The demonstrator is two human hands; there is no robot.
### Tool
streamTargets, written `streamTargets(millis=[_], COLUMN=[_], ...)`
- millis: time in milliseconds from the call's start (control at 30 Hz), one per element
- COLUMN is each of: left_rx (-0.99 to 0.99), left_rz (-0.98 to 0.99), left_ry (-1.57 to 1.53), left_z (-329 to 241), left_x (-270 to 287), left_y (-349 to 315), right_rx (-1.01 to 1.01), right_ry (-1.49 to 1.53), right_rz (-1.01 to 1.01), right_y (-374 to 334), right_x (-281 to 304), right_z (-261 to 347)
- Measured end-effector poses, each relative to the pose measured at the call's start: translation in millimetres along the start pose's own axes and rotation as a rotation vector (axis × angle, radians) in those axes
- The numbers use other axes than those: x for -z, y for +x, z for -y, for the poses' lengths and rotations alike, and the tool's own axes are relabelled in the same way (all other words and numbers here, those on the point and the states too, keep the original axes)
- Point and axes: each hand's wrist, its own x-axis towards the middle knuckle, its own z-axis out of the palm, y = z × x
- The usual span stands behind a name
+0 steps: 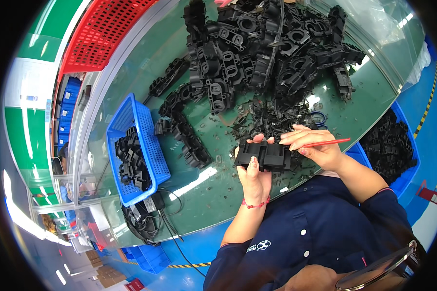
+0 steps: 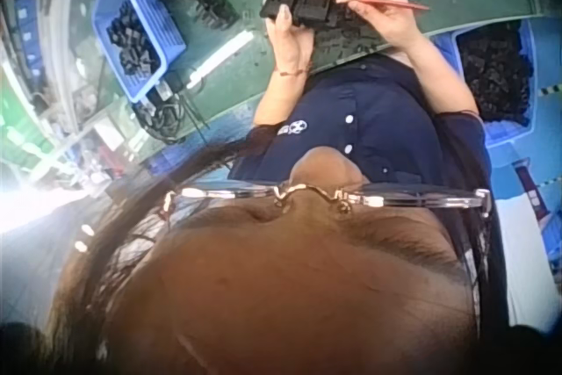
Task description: Using a deburring tool to remove excess plastic from molded black components.
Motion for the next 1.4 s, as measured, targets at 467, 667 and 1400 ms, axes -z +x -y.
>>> streamTargets(millis=[467,667,1400], left_rx=[0.086,0.091,0.737], left_rz=[-0.082,-0.138,-0.051], left_ry=[-0.034,-0.187,-0.587], left_z=[9,11,9], left_x=[3,6,14], left_y=[-2,-1,7], right_rx=[0.461,0.156,-0.033], right_ry=[-0.687,-0.314,0.452], right_rz=[-0.186,-0.333,0.431], right_y=[5,10,29], right_x=[0,12,29], right_z=[-17,-17,-10])
